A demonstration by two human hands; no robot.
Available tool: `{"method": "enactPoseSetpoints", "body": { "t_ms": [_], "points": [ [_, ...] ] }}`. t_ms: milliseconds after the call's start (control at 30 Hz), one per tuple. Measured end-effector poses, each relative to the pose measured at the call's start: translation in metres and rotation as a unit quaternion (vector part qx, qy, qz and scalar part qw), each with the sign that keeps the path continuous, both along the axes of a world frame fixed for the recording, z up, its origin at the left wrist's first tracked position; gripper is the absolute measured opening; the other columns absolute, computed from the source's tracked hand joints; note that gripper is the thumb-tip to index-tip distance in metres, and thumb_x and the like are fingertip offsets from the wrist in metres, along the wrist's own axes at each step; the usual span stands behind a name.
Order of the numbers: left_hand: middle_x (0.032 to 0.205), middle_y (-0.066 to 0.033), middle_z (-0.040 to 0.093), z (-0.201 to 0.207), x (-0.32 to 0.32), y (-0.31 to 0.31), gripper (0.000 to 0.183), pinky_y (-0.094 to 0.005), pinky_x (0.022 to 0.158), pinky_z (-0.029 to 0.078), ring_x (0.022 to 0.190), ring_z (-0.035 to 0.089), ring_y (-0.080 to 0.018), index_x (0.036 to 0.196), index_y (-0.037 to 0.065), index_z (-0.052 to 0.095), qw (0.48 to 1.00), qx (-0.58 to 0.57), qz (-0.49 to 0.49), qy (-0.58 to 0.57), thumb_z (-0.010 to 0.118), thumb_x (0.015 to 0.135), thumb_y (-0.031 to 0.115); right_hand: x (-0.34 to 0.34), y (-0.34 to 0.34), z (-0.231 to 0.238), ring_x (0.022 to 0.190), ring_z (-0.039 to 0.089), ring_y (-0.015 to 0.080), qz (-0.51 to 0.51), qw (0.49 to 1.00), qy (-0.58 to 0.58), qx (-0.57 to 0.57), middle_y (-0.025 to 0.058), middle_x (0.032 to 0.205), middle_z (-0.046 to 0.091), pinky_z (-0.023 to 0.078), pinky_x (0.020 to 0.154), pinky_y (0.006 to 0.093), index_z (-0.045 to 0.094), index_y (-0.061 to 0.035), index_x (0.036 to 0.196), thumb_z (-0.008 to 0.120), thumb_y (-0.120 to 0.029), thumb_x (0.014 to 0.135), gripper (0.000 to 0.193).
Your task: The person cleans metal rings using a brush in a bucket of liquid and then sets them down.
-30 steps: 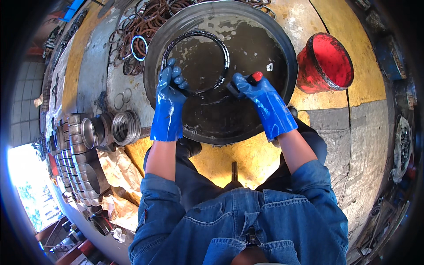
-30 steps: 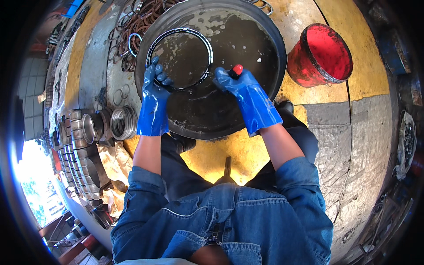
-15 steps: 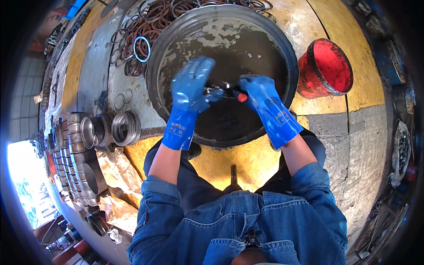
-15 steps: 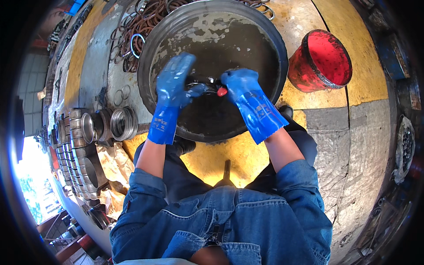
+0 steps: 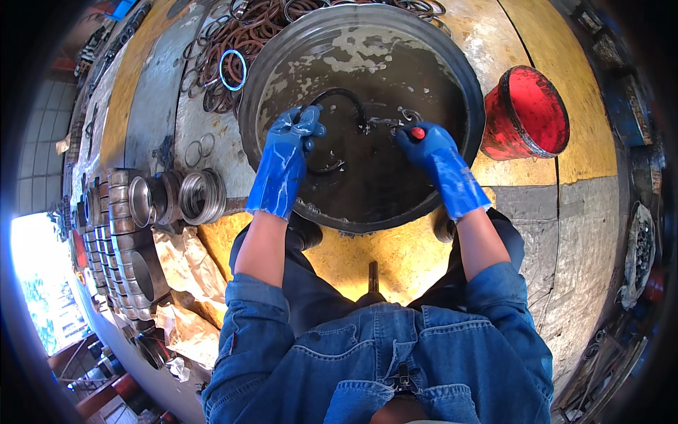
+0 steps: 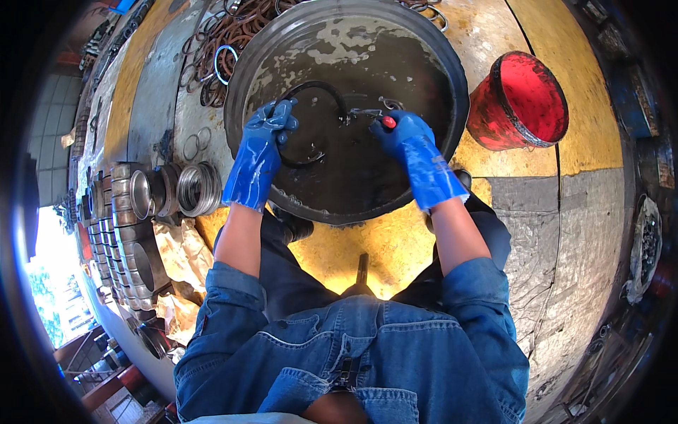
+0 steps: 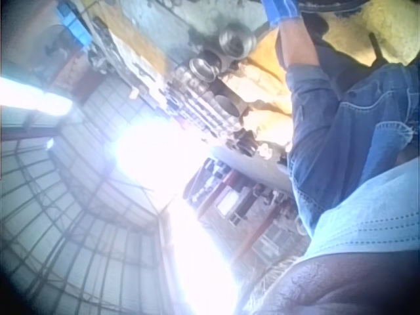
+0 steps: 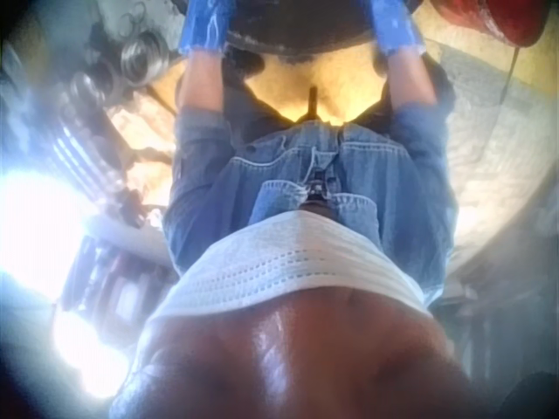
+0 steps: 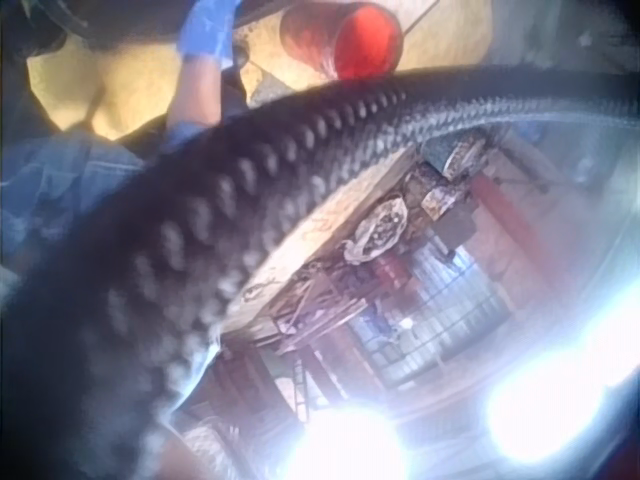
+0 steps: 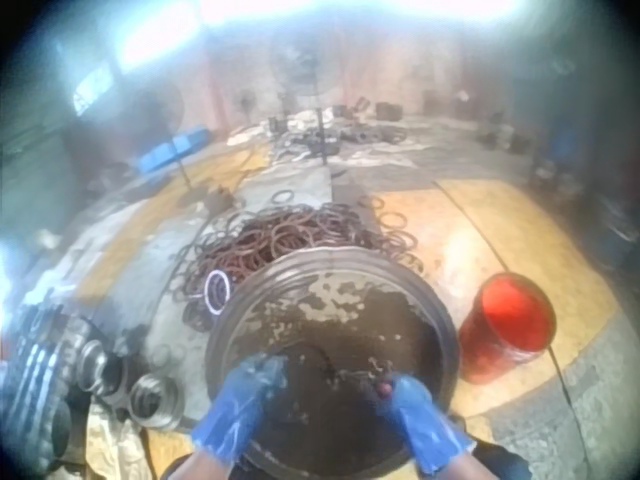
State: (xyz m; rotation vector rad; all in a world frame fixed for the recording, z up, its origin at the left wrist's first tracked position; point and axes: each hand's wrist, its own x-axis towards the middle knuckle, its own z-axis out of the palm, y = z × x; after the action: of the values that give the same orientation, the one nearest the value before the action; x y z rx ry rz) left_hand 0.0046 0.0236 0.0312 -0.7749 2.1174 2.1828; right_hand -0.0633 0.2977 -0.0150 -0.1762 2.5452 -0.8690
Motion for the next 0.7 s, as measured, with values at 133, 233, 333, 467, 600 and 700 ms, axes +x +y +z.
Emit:
{"method": "enactPoseSetpoints", "body": {
  "t_ms": [133, 233, 333, 467, 600, 700],
  "points": [
    [0.074, 0.0022, 0.062, 0.005, 0.000, 0.010, 0.034, -0.0205, 0.051, 0.034, 0.055, 0.044, -0.0038, 0.123, 0.006, 0.069, 1.000, -0.019, -0.007, -0.006, 0.070, 0.098, 0.028, 0.011, -0.017, 0.019, 0.096, 0.071, 0.0373, 0.144, 0.892, 0.309, -0.296, 0.0125, 0.106, 0.075, 0.058, 0.083, 0.0446, 0.076, -0.0193, 0.108, 0.070, -0.018, 0.091, 0.018],
    [0.072, 0.0023, 0.061, 0.005, 0.003, 0.011, 0.034, -0.0201, 0.048, 0.032, 0.052, 0.043, -0.0038, 0.126, 0.005, 0.068, 0.999, -0.031, -0.022, -0.004, 0.069, 0.099, 0.027, 0.000, -0.022, 0.018, 0.092, 0.073, 0.0351, 0.203, 0.874, 0.390, -0.206, 0.0125, 0.108, 0.075, 0.059, 0.080, 0.0425, 0.074, -0.0180, 0.116, 0.071, -0.008, 0.088, 0.030],
    [0.071, 0.0022, 0.060, 0.002, 0.003, 0.006, 0.035, -0.0200, 0.047, 0.031, 0.050, 0.042, -0.0038, 0.127, 0.005, 0.067, 0.996, 0.049, -0.065, 0.035, 0.069, 0.100, 0.026, 0.004, -0.024, 0.016, 0.093, 0.071, 0.0395, 0.170, 0.888, 0.410, -0.118, 0.0147, 0.109, 0.074, 0.059, 0.080, 0.0437, 0.071, -0.0150, 0.120, 0.073, -0.008, 0.084, 0.036],
    [0.070, 0.0022, 0.059, 0.000, -0.004, 0.006, 0.035, -0.0197, 0.045, 0.029, 0.048, 0.040, -0.0038, 0.129, 0.005, 0.066, 0.991, 0.095, -0.078, 0.056, 0.068, 0.100, 0.025, 0.006, -0.026, -0.010, 0.096, 0.075, 0.0253, 0.035, 0.956, 0.150, -0.251, 0.0121, 0.110, 0.076, 0.058, 0.086, 0.0355, 0.077, -0.0123, 0.115, 0.069, -0.017, 0.094, 0.022],
    [0.070, 0.0010, 0.060, 0.001, -0.002, 0.007, 0.032, -0.0185, 0.047, 0.032, 0.050, 0.044, -0.0047, 0.125, 0.006, 0.069, 0.992, 0.103, -0.057, 0.045, 0.069, 0.100, 0.025, 0.014, -0.033, 0.002, 0.087, 0.072, 0.0147, -0.004, 0.945, -0.119, -0.304, 0.0058, 0.100, 0.078, 0.056, 0.084, 0.0308, 0.078, -0.0100, 0.111, 0.071, -0.024, 0.093, 0.025],
    [0.070, 0.0008, 0.060, -0.005, -0.003, 0.007, 0.032, -0.0185, 0.046, 0.032, 0.051, 0.044, -0.0047, 0.126, 0.006, 0.068, 0.987, 0.133, -0.055, 0.070, 0.069, 0.100, 0.024, 0.032, -0.044, -0.003, 0.086, 0.070, 0.0154, -0.039, 0.884, -0.185, -0.427, 0.0093, 0.100, 0.077, 0.056, 0.083, 0.0295, 0.075, 0.0000, 0.116, 0.073, -0.023, 0.094, 0.032]
  ]
}}
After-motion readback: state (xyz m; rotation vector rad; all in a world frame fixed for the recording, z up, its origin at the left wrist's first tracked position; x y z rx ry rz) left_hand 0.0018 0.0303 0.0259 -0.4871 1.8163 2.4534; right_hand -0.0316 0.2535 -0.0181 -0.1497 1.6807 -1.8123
